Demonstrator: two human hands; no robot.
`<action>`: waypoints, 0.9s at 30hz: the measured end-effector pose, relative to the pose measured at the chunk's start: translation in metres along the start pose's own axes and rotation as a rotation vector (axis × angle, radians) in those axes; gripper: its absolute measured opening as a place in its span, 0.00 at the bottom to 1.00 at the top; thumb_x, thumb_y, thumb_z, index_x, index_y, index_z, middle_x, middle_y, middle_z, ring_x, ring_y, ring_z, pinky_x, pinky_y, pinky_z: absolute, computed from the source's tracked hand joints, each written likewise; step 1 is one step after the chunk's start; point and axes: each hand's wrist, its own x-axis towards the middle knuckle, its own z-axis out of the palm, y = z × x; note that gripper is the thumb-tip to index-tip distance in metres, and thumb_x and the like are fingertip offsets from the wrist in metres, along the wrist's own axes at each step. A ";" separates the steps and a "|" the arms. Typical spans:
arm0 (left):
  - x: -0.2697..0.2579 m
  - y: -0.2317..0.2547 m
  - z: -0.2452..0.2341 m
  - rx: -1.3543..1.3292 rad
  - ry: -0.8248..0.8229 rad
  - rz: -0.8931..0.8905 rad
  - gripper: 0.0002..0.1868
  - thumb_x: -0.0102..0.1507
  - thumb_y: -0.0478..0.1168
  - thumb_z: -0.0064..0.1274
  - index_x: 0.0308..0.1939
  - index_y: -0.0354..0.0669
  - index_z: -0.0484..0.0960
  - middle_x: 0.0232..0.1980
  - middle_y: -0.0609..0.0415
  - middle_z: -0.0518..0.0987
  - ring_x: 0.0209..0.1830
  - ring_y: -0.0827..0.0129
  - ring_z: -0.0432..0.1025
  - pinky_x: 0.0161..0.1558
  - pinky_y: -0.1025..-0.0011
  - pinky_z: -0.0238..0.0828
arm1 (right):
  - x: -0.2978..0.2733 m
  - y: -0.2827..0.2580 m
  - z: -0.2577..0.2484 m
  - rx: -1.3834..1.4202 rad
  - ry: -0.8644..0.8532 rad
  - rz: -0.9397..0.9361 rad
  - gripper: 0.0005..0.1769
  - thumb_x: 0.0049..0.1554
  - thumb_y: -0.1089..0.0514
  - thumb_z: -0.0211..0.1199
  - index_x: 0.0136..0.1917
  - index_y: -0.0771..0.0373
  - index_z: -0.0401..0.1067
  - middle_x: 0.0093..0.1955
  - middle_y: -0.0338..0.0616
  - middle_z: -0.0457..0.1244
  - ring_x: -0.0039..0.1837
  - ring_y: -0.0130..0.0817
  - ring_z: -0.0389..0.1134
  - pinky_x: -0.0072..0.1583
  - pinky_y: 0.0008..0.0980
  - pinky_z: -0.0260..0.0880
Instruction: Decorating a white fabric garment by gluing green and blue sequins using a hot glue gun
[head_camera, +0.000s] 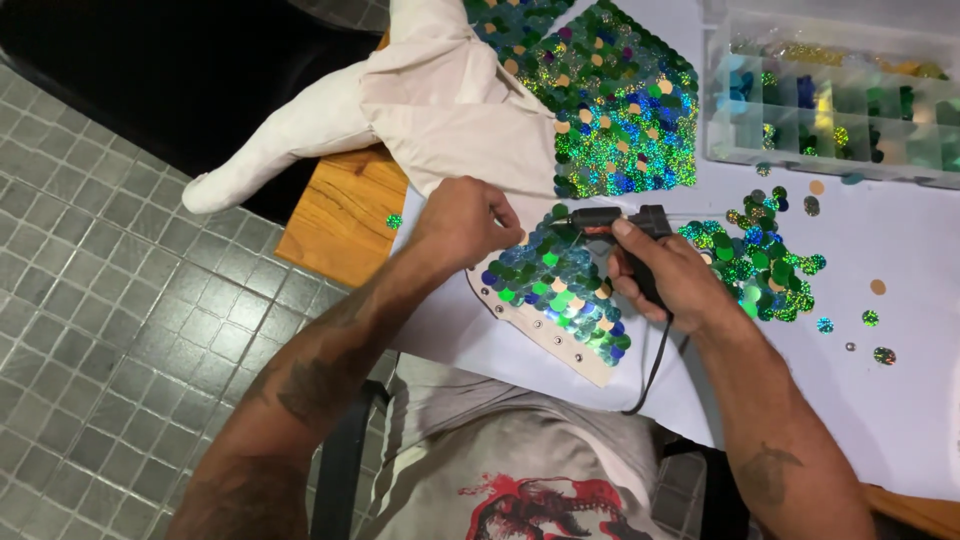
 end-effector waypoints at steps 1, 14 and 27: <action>-0.001 0.003 -0.004 0.002 0.000 0.001 0.08 0.53 0.49 0.63 0.34 0.58 0.91 0.32 0.53 0.86 0.38 0.49 0.81 0.45 0.57 0.80 | 0.001 -0.001 0.000 0.002 0.001 -0.001 0.32 0.67 0.41 0.57 0.35 0.73 0.70 0.21 0.49 0.53 0.13 0.30 0.49 0.18 0.27 0.49; -0.014 0.012 -0.014 0.050 0.014 -0.043 0.10 0.52 0.52 0.67 0.36 0.59 0.91 0.34 0.52 0.86 0.42 0.49 0.82 0.46 0.56 0.80 | -0.003 -0.002 0.003 0.017 0.004 -0.034 0.32 0.67 0.42 0.58 0.35 0.73 0.70 0.21 0.50 0.53 0.13 0.30 0.49 0.18 0.26 0.49; -0.001 0.015 -0.014 0.160 -0.014 -0.022 0.10 0.51 0.54 0.69 0.32 0.60 0.90 0.33 0.49 0.85 0.45 0.47 0.81 0.47 0.53 0.79 | -0.004 -0.004 0.004 -0.001 -0.002 -0.030 0.31 0.66 0.42 0.58 0.36 0.72 0.70 0.22 0.49 0.53 0.13 0.30 0.49 0.18 0.26 0.50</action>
